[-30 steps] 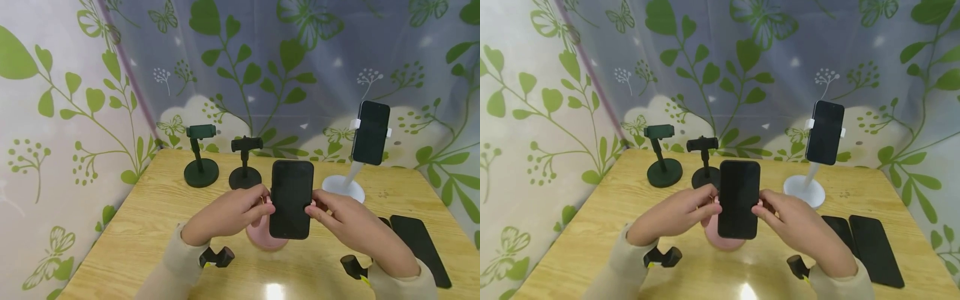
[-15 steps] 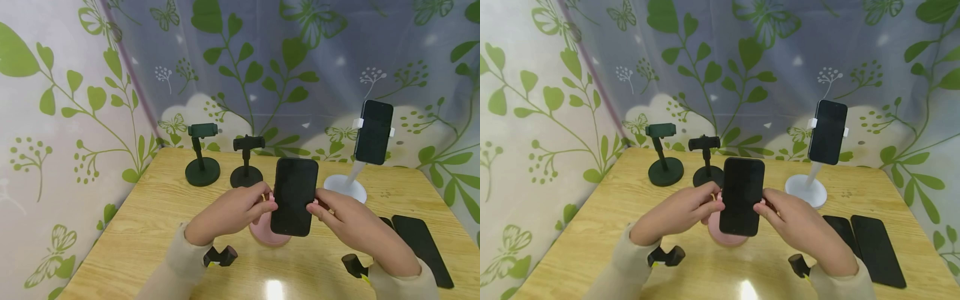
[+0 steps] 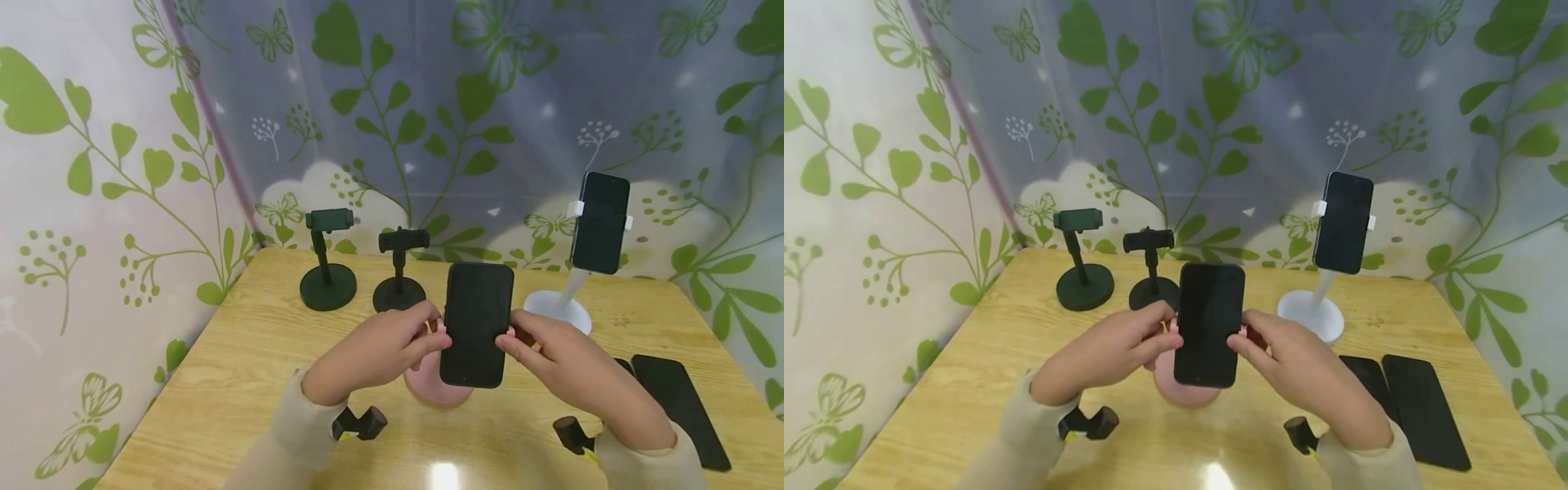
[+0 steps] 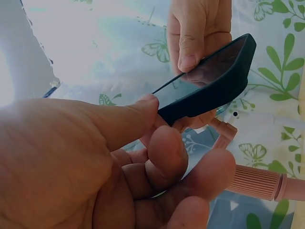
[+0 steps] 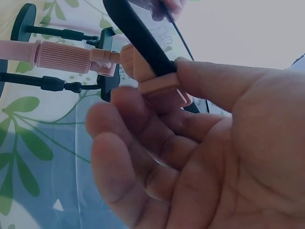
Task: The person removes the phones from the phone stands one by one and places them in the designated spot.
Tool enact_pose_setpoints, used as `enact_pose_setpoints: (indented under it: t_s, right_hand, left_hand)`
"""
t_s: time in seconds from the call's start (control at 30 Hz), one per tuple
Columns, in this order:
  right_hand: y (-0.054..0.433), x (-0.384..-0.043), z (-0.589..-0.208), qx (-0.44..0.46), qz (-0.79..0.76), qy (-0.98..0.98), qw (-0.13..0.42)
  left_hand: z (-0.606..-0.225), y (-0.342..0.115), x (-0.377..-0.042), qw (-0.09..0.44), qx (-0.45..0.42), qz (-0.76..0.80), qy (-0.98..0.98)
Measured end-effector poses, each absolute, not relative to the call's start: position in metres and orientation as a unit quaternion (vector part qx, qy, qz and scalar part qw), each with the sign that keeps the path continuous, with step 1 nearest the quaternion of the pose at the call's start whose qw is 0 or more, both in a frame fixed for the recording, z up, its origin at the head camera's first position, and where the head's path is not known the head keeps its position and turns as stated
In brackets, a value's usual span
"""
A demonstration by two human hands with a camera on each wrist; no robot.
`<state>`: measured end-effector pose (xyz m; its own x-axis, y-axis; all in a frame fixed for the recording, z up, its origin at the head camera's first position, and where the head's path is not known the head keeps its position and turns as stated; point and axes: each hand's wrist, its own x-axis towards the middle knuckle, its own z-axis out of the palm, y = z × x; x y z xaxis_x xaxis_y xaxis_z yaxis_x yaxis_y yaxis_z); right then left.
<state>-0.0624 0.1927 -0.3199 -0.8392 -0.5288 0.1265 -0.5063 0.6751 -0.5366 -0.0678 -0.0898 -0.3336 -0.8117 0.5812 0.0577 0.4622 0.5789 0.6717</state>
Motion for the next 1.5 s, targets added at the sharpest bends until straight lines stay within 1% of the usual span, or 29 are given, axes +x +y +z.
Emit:
enact_pose_setpoints:
  t_s: [0.07, 0.17, 0.23, 0.33, 0.4, 0.47, 0.53, 0.7, 0.8, 0.9, 1.07, 1.17, 1.37, 1.5]
  right_hand:
    - [0.191, -0.059, -0.320, -0.265, -0.286, 0.921, 0.012]
    - [0.186, -0.053, -0.318, -0.232, -0.277, 0.932, -0.028]
    - [0.182, -0.049, -0.314, -0.208, -0.272, 0.936, -0.086]
    - [0.172, -0.046, -0.304, -0.188, -0.263, 0.925, -0.202]
    - [0.163, -0.047, -0.296, -0.192, -0.245, 0.910, -0.273]
    - [0.153, -0.047, -0.290, -0.201, -0.213, 0.903, -0.313]
    - [0.142, -0.048, -0.285, -0.208, -0.178, 0.909, -0.315]
    - [0.119, -0.050, -0.282, -0.204, -0.118, 0.937, -0.257]
    - [0.112, -0.053, -0.283, -0.202, -0.094, 0.944, -0.243]
    - [0.108, -0.057, -0.287, -0.210, -0.068, 0.940, -0.261]
    - [0.106, -0.065, -0.295, -0.245, -0.029, 0.916, -0.317]
    - [0.106, -0.069, -0.296, -0.267, -0.006, 0.904, -0.335]
    - [0.108, -0.076, -0.294, -0.321, -0.006, 0.891, -0.322]
    - [0.113, -0.081, -0.296, -0.330, -0.030, 0.892, -0.308]
  left_hand:
    - [-0.334, -0.090, -0.068, 0.086, 0.296, 0.355, 0.882]
    - [-0.335, -0.090, -0.068, 0.091, 0.298, 0.362, 0.878]
    - [-0.335, -0.090, -0.068, 0.092, 0.300, 0.365, 0.876]
    - [-0.335, -0.089, -0.068, 0.090, 0.303, 0.367, 0.875]
    - [-0.334, -0.089, -0.068, 0.086, 0.304, 0.365, 0.876]
    - [-0.333, -0.088, -0.068, 0.084, 0.305, 0.365, 0.876]
    - [-0.333, -0.089, -0.068, 0.082, 0.305, 0.363, 0.876]
    - [-0.335, -0.089, -0.070, 0.074, 0.308, 0.357, 0.879]
    - [-0.337, -0.089, -0.071, 0.067, 0.312, 0.352, 0.880]
    - [-0.337, -0.089, -0.071, 0.058, 0.318, 0.344, 0.882]
    - [-0.336, -0.089, -0.070, 0.026, 0.325, 0.311, 0.893]
    - [-0.335, -0.089, -0.070, 0.015, 0.328, 0.297, 0.897]
    - [-0.335, -0.090, -0.070, 0.022, 0.334, 0.297, 0.894]
    - [-0.336, -0.089, -0.070, 0.023, 0.340, 0.304, 0.890]
